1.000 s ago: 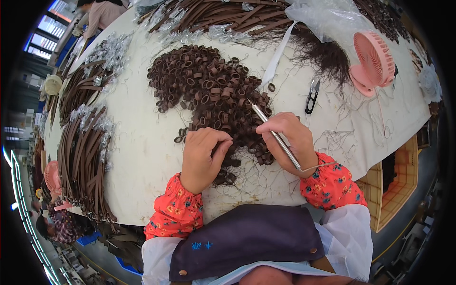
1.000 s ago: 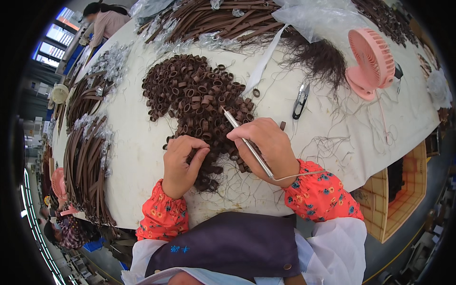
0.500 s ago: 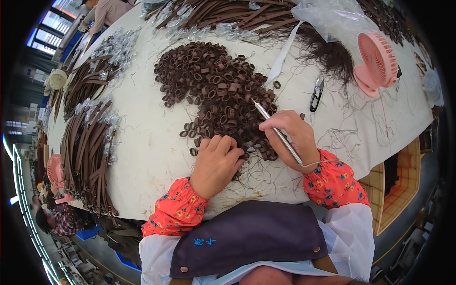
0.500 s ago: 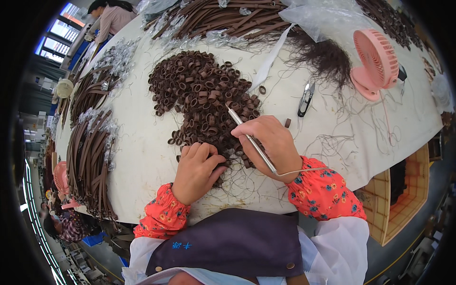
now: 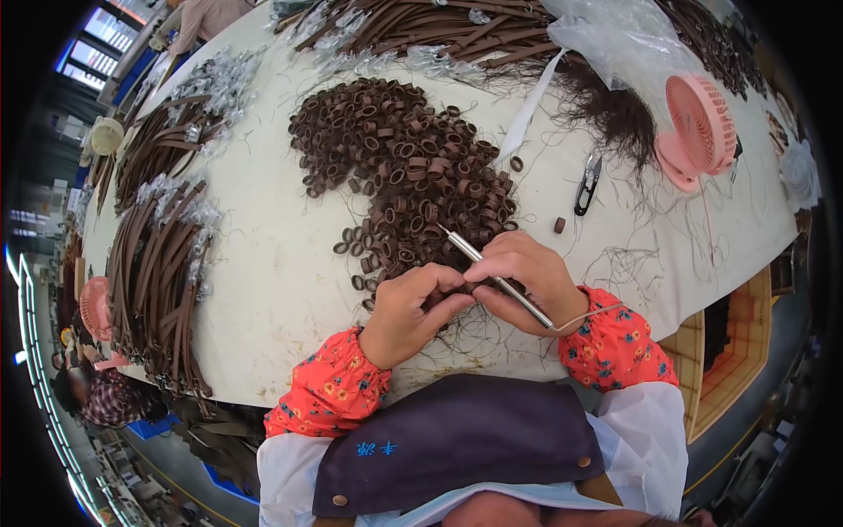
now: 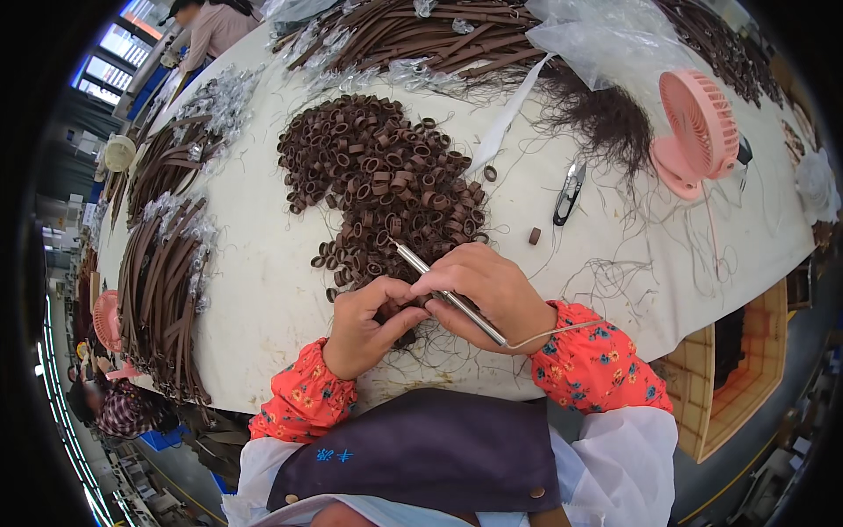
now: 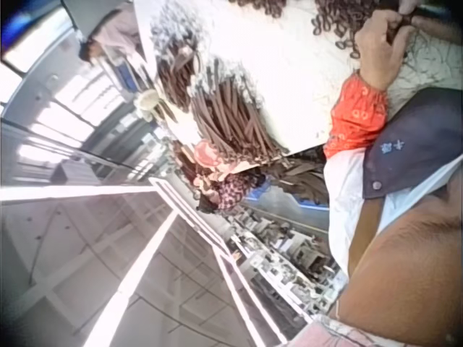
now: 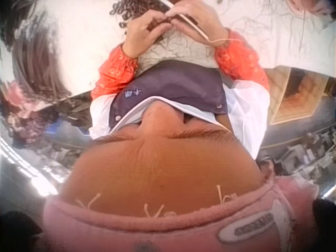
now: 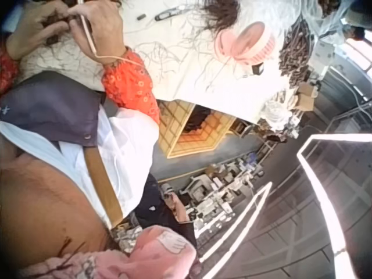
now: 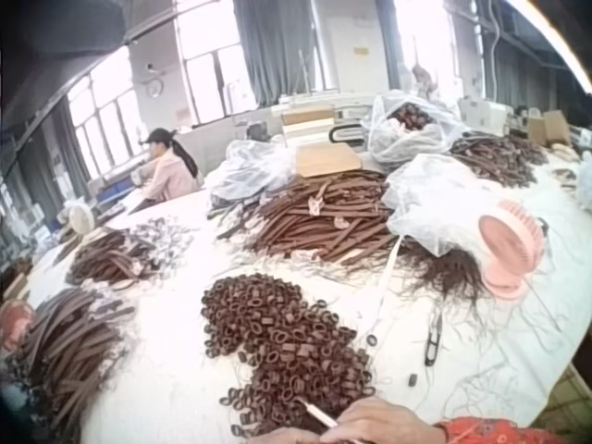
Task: The person uses a metal tool to manipulate small brown cylindrical objects and dark hair strands on a white table. They repeatedly pick up a cylinder, insert the tool, and appear to secure or attach hair to it. The workspace contains piles of these cylinders, loose hair, and plastic packaging.
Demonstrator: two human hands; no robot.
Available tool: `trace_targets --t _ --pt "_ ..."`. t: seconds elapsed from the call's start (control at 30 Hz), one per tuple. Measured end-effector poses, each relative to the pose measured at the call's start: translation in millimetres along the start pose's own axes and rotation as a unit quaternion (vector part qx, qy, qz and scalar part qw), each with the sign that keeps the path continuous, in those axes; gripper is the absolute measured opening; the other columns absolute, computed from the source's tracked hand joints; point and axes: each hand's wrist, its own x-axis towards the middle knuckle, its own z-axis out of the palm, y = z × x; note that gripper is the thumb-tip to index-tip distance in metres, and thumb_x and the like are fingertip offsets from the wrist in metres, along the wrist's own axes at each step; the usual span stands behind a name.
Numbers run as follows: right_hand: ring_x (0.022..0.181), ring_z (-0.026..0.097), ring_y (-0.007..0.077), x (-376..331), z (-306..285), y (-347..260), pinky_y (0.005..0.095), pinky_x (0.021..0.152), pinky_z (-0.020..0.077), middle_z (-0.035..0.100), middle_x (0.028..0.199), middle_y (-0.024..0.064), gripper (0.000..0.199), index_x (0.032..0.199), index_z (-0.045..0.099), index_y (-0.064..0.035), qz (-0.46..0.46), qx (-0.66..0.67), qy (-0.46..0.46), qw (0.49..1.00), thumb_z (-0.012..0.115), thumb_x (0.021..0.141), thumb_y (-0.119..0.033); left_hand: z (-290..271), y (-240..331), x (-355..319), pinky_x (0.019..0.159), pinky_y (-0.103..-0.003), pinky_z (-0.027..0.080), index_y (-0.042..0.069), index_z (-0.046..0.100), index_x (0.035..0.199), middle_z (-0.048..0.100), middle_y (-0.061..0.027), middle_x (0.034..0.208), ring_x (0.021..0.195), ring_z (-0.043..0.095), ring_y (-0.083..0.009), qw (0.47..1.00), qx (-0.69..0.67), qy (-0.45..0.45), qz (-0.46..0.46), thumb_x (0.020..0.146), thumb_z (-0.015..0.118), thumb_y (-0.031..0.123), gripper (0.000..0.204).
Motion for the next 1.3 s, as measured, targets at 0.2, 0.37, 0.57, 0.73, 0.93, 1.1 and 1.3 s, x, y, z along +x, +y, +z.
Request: trace_targets --t 0.2,0.37,0.57,0.73,0.93,1.1,1.3 --pt "0.078 0.063 0.0274 -1 -1 -5 0.0341 0.071 0.0511 0.064 0.086 0.0084 0.031 0.099 0.061 -0.0098 0.065 0.007 0.041 0.997 0.071 0.071 0.001 -6 -15 4 0.052 -0.023 0.042 0.006 0.067 0.096 0.068 -0.0067 0.086 0.058 0.057 -0.0099 0.997 0.033 0.039 0.057 0.080 0.073 0.006 0.017" --pt "0.077 0.063 0.0275 0 1 -1 0.0357 0.078 0.0523 0.064 0.084 0.0080 0.031 0.097 0.061 -0.0088 0.028 -0.046 0.072 0.996 0.072 0.070 0.002 -7 -7 8 0.055 -0.020 0.039 0.004 0.064 0.103 0.062 -0.0095 0.117 0.058 0.046 -0.0060 0.986 0.124 0.080 0.072 0.082 0.071 0.006 0.022" --pt "0.078 0.063 0.0269 6 2 -2 0.0410 0.085 0.0516 0.063 0.083 0.0077 0.030 0.097 0.061 -0.0090 -0.012 -0.054 0.053 0.997 0.072 0.071 0.001 2 -3 -2 0.057 -0.021 0.044 0.000 0.056 0.117 0.066 -0.0122 0.113 0.065 0.058 -0.0063 0.991 -0.121 0.054 -0.011 0.085 0.069 0.006 0.035" --pt "0.082 0.062 0.0282 -2 0 -1 0.0420 0.084 0.0508 0.063 0.085 0.0083 0.030 0.097 0.061 -0.0096 -0.013 -0.077 0.069 0.995 0.072 0.071 0.000 15 -8 4 0.060 -0.023 0.047 -0.002 0.063 0.106 0.068 -0.0076 0.087 0.066 0.060 -0.0091 0.984 -0.165 0.047 -0.047 0.085 0.067 0.000 0.021" --pt "0.087 0.059 0.0289 -7 2 11 0.0402 0.078 0.0477 0.060 0.090 0.0078 0.025 0.098 0.060 -0.0090 -0.083 -0.027 0.074 0.993 0.068 0.075 -0.005 15 -12 1 0.059 -0.020 0.044 -0.003 0.066 0.095 0.063 -0.0053 0.082 0.068 0.055 -0.0077 0.994 -0.052 0.092 -0.006 0.085 0.063 -0.007 0.011" --pt "0.083 0.057 0.0276 -13 8 8 0.0397 0.077 0.0445 0.060 0.084 0.0055 0.015 0.089 0.060 -0.0098 -0.096 0.004 0.083 0.992 0.063 0.074 -0.011 12 -23 -9 0.068 -0.029 0.051 0.000 0.064 0.107 0.067 -0.0170 0.094 0.080 0.062 -0.0183 0.994 0.060 0.093 0.015 0.090 0.067 0.012 0.021" --pt "0.075 0.057 0.0261 -9 20 11 0.0390 0.068 0.0438 0.059 0.075 0.0019 0.017 0.083 0.059 -0.0123 -0.133 -0.004 0.133 0.982 0.069 0.069 -0.014 30 -33 1 0.059 -0.029 0.044 0.000 0.060 0.098 0.058 -0.0099 0.071 0.063 0.053 -0.0177 0.976 -0.008 0.184 0.115 0.094 0.057 0.017 0.018"
